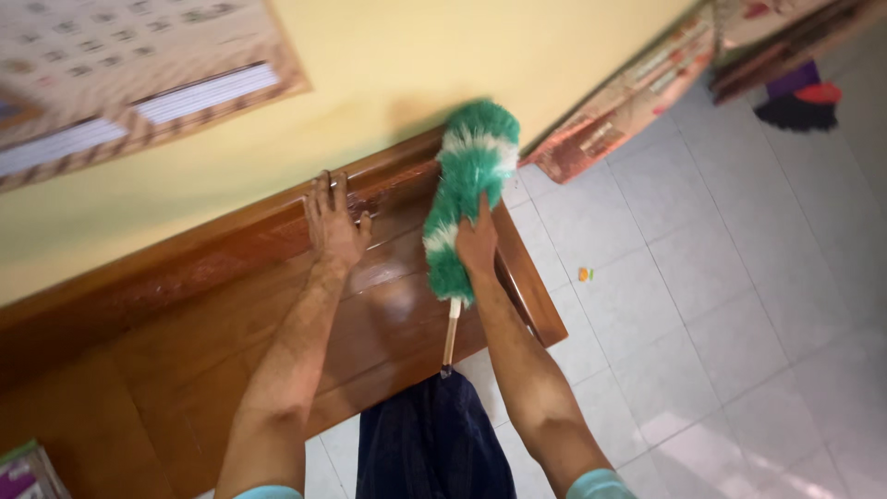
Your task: The person dusts a wooden bench using a duster, moves a stack of books by hand, and dusts across the wooden seat panels and corner surfaces.
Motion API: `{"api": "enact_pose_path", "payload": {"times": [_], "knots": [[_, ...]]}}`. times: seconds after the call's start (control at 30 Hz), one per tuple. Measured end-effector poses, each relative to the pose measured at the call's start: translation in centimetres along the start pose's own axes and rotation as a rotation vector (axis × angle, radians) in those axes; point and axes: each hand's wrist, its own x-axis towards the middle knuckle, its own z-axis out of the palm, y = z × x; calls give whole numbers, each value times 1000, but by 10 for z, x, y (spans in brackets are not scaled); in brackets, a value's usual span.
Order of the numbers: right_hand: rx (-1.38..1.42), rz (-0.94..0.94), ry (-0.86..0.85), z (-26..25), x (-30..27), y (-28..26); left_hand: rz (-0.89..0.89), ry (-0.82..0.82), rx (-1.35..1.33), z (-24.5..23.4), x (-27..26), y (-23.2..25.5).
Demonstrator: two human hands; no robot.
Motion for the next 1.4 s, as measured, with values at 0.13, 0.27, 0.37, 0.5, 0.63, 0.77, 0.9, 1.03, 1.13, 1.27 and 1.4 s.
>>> {"api": "enact_pose_path", "payload": {"times": [0.13, 0.27, 0.37, 0.5, 0.63, 0.77, 0.9, 1.03, 1.13, 1.27, 1.4], "knots": [[28, -134, -98, 41, -28, -51, -94, 3, 32, -12, -12, -22], [-86, -194, -391, 54, -79, -70, -220, -36, 51, -23, -20, -31], [4, 138, -461, 38, -74, -43, -300, -52, 23, -40, -28, -40], [45, -318, -77, 47, -33, -12, -414, -60, -19, -59, -43, -50], [-56, -195, -269, 89, -62, -31, -443, 20, -26, -62, -60, -70], [-108, -314, -647, 112, -112, -56, -436, 79, 22, -59, -73, -87], [0, -98, -443, 98, -109, -38, -429, 141, -62, -69, -90, -101], [162, -236, -188, 99, -91, -29, -435, 164, -67, -76, -108, -115], [28, -57, -373, 112, -111, -64, -416, 174, -49, -78, -116, -125], [-5, -564, -752, 136, -163, -95, -412, 164, -26, -88, -127, -136], [-115, -49, -444, 149, -168, -78, -384, 190, -37, -115, -143, -152]]}}
